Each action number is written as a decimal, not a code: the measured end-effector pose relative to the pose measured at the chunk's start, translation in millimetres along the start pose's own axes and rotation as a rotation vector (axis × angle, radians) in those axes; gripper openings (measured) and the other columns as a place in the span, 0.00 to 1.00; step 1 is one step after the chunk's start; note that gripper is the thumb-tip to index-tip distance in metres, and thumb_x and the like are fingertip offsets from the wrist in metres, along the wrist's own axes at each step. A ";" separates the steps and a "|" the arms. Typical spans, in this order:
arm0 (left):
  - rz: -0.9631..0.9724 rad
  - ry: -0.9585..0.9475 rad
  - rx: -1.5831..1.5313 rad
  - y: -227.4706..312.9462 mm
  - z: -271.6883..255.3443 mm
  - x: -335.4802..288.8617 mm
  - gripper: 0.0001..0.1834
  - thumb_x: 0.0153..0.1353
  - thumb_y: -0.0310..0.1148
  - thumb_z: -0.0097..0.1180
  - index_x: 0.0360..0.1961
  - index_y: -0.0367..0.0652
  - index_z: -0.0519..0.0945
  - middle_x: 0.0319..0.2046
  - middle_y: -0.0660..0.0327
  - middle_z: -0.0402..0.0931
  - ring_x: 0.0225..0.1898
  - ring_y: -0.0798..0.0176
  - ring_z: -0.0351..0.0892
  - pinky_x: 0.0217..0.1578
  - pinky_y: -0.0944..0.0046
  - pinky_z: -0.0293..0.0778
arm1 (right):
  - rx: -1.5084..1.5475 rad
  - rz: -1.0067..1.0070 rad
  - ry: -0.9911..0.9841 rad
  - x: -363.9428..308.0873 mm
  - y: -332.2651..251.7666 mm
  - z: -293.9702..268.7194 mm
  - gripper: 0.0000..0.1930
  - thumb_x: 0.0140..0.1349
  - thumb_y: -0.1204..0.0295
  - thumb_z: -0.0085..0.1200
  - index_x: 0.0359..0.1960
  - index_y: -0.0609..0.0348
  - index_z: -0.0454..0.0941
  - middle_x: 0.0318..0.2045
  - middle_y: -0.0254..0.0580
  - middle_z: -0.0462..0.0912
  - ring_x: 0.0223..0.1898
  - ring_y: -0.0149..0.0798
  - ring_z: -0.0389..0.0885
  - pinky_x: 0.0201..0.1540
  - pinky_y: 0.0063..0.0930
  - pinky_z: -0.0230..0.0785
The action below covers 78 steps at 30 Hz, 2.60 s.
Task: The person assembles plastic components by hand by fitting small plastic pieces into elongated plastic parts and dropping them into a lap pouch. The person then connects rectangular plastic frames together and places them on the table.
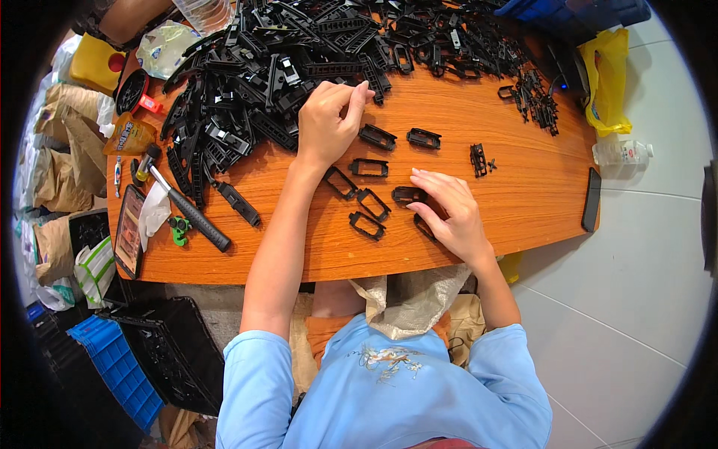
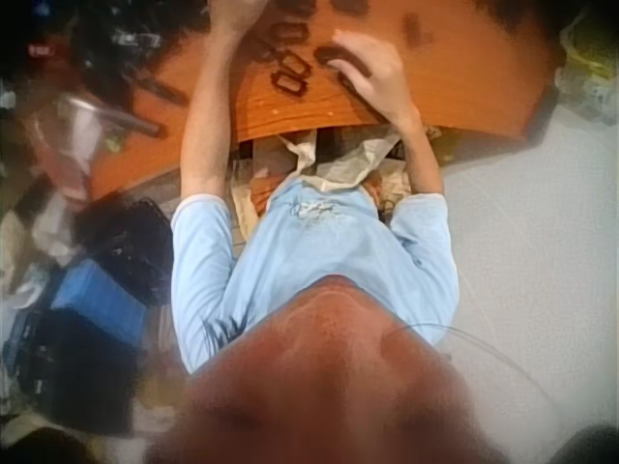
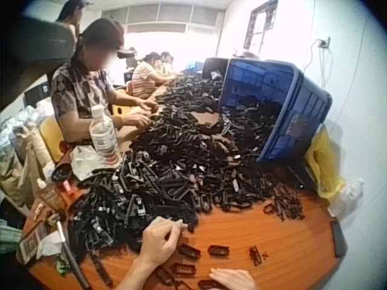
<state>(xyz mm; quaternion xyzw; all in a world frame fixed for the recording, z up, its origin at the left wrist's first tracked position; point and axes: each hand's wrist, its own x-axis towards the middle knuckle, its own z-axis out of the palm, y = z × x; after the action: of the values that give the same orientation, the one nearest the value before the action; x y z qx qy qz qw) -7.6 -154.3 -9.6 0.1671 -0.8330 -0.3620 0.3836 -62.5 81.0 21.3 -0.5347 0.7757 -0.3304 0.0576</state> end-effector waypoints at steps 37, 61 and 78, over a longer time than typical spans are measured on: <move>-0.124 -0.254 -0.511 192.8 9.0 -127.2 0.27 0.55 0.21 0.62 0.58 0.40 0.73 0.44 0.58 0.78 0.42 0.68 0.78 0.43 0.68 0.78 | 1.302 0.371 0.508 -82.6 -37.1 -35.9 0.12 0.63 0.78 0.55 0.48 0.67 0.77 0.42 0.43 0.83 0.41 0.28 0.80 0.46 0.23 0.74; -0.869 0.038 -1.561 152.9 -22.0 -208.9 0.09 0.70 0.32 0.41 0.45 0.40 0.70 0.43 0.59 0.74 0.50 0.58 0.76 0.54 0.55 0.74 | 0.167 -0.049 0.325 -109.6 -70.5 9.7 0.14 0.52 0.83 0.59 0.43 0.65 0.80 0.45 0.47 0.75 0.38 0.45 0.80 0.42 0.33 0.75; 0.052 -0.181 0.082 133.1 11.7 -183.3 0.09 0.57 0.21 0.50 0.40 0.36 0.71 0.57 0.47 0.71 0.62 0.47 0.67 0.62 0.46 0.59 | 0.021 0.135 0.470 -68.2 -25.9 20.1 0.09 0.52 0.77 0.61 0.37 0.59 0.84 0.39 0.39 0.82 0.38 0.42 0.79 0.40 0.32 0.72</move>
<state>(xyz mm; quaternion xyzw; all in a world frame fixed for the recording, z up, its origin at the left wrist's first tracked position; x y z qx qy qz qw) 102.5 44.0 -12.4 0.1275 -0.8825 -0.3311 0.3088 -4.3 125.6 2.6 -0.3895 0.7982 -0.4491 -0.0971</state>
